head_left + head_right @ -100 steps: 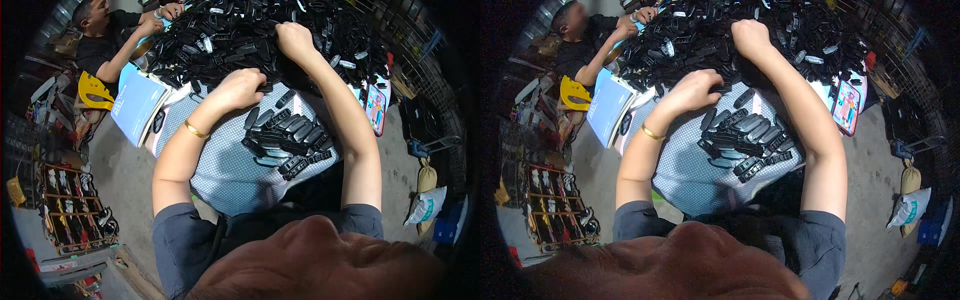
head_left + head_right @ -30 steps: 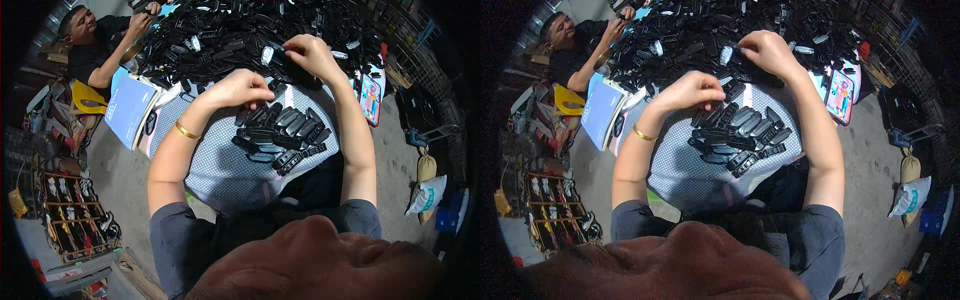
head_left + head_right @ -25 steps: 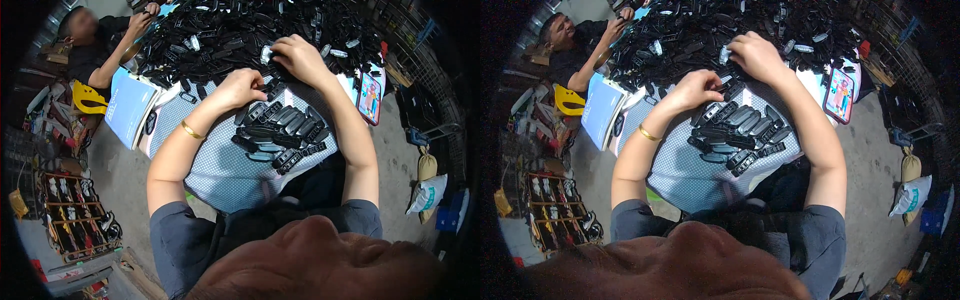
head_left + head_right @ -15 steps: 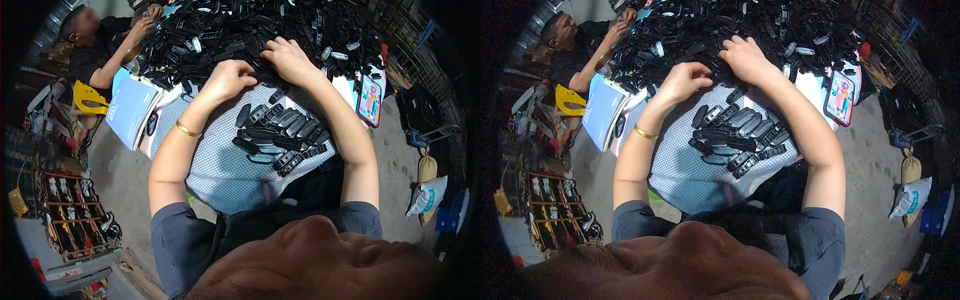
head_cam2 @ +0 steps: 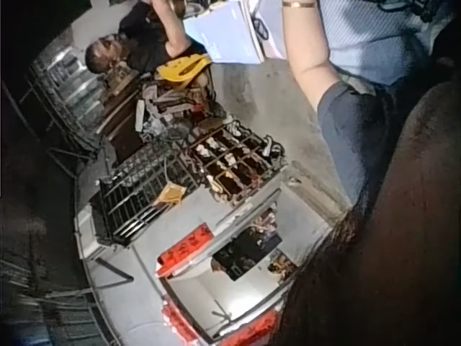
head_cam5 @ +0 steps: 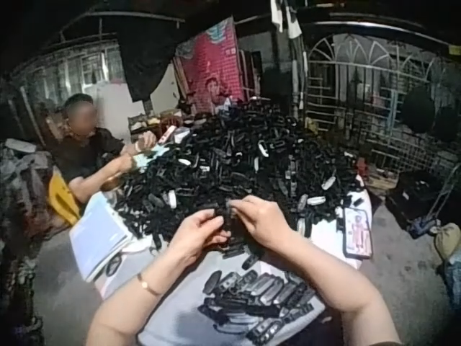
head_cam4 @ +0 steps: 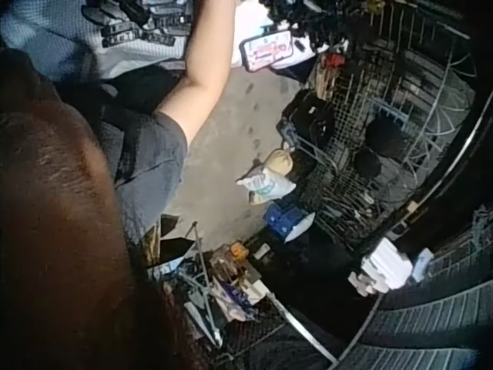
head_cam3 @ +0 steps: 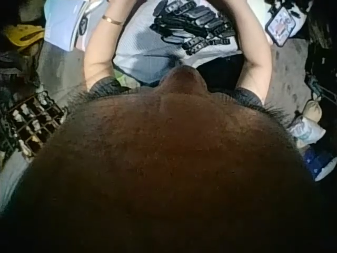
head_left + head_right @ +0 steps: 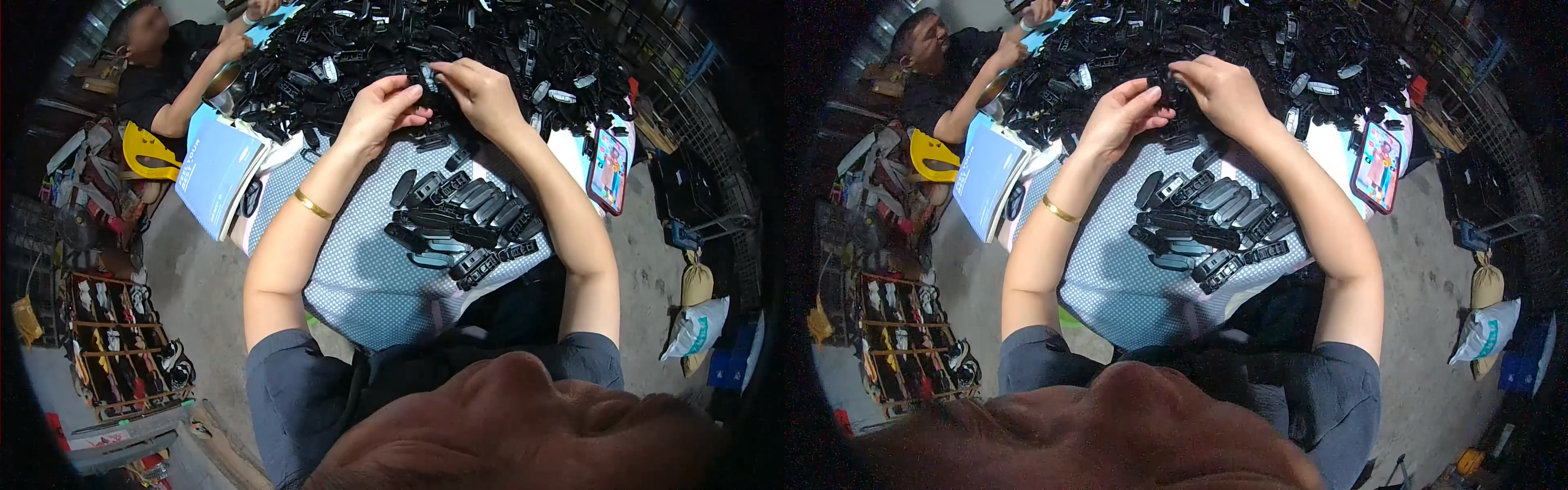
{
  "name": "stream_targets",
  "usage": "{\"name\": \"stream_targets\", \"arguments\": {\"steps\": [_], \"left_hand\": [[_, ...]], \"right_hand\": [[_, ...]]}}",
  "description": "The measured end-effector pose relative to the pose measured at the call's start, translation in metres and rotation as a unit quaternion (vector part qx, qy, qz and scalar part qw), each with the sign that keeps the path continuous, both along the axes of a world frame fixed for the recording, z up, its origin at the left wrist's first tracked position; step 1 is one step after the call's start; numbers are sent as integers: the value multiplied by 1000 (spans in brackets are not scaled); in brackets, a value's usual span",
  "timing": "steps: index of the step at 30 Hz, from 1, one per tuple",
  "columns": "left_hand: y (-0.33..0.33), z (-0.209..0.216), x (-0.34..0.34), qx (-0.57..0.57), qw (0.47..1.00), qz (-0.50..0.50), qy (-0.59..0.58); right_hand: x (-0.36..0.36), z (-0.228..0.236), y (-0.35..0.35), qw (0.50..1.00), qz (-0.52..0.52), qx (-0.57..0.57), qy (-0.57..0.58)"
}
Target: Inspecting and sorting a large quantity of small black plastic parts on a table.
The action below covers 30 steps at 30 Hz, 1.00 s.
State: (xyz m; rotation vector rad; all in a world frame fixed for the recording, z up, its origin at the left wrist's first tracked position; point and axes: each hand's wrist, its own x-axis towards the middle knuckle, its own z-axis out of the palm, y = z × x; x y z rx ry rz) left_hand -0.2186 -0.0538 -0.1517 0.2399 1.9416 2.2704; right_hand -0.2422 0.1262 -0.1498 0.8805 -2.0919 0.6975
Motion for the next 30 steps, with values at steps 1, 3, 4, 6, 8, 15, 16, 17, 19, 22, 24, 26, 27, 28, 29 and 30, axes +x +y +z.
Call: {"name": "stream_targets", "arguments": {"steps": [1,3,4,6,8,15,16,17,19,22,24,26,27,28,29,30], "left_hand": [[2,3,3,0,1000,-5,16],[3,2,2,34,998,-39,28],[3,4,3,68,994,-72,40],[6,7,7,74,996,-40,24],[7,7,9,5,999,18,49],[5,-6,1,-43,991,54,112],[7,-6,3,-44,991,54,112],[10,-6,7,-40,990,68,118],[12,-6,10,-32,990,81,112],[17,0,18,43,995,67,51],[24,3,21,127,988,66,53],[18,4,18,129,987,76,52],[12,1,13,111,988,85,61],[10,3,12,132,987,69,67],[8,6,10,123,986,52,97],[6,10,10,114,985,36,126]], "right_hand": [[0,-3,-2,998,33,-54,-24],[5,-6,-7,973,68,-161,-150],[7,-5,-8,973,68,-161,-149],[11,-2,-9,940,73,-222,-249],[15,-2,-9,944,80,-216,-237],[13,-5,-10,991,86,-97,-16],[14,-5,-11,991,86,-97,-16],[16,-5,-12,994,76,-79,0],[23,-4,-15,998,44,-47,10],[22,-5,-14,995,15,-21,100],[20,-6,-14,996,26,-43,77],[21,-4,-16,996,40,-65,55],[24,-2,-17,991,53,-108,-62],[26,0,-17,971,64,-148,-177],[20,-3,-14,954,67,-142,-256],[17,-3,-10,954,66,-142,-257]]}}
